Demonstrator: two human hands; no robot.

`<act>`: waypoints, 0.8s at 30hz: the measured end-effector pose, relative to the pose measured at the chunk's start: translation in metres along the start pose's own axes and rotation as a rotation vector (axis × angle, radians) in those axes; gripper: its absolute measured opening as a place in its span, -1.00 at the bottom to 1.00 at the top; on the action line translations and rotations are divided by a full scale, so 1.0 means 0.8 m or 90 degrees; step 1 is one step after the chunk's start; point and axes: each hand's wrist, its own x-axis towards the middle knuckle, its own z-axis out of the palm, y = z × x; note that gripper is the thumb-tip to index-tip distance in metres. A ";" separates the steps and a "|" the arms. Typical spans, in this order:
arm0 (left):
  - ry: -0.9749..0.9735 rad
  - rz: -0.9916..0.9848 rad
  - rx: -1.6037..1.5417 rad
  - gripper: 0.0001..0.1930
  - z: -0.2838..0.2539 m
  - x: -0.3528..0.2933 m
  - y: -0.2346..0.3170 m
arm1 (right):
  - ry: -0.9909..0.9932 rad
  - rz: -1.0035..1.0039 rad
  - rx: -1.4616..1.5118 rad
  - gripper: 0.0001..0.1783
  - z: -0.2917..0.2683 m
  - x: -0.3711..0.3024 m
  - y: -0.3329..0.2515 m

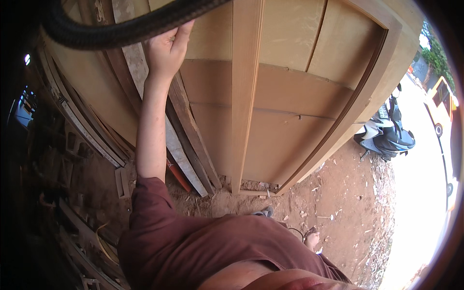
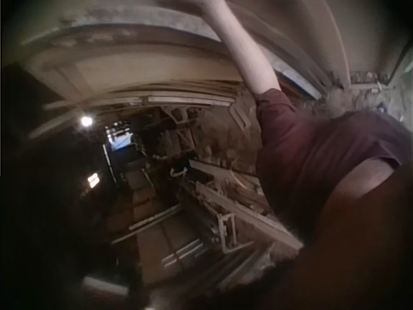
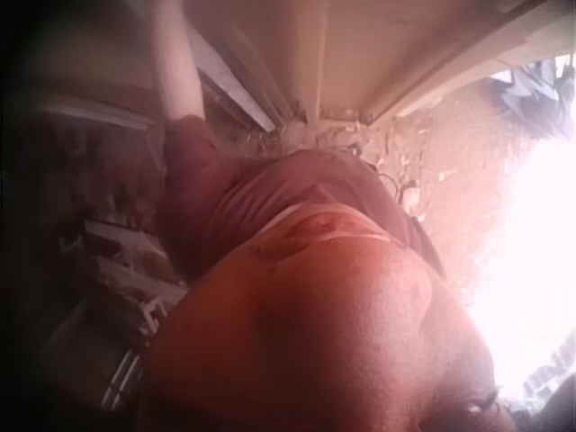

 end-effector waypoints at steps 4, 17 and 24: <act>-0.022 -0.188 -0.107 -0.75 0.010 -0.005 0.001 | 0.014 -0.024 -0.028 -0.31 0.004 0.006 -0.019; 0.010 -0.032 0.138 -0.06 0.126 0.044 -0.012 | 0.058 0.058 -0.004 -0.26 0.017 0.020 0.032; -0.023 -0.331 -0.231 0.08 0.204 0.059 -0.022 | 0.074 0.177 0.028 -0.28 0.022 0.066 -0.022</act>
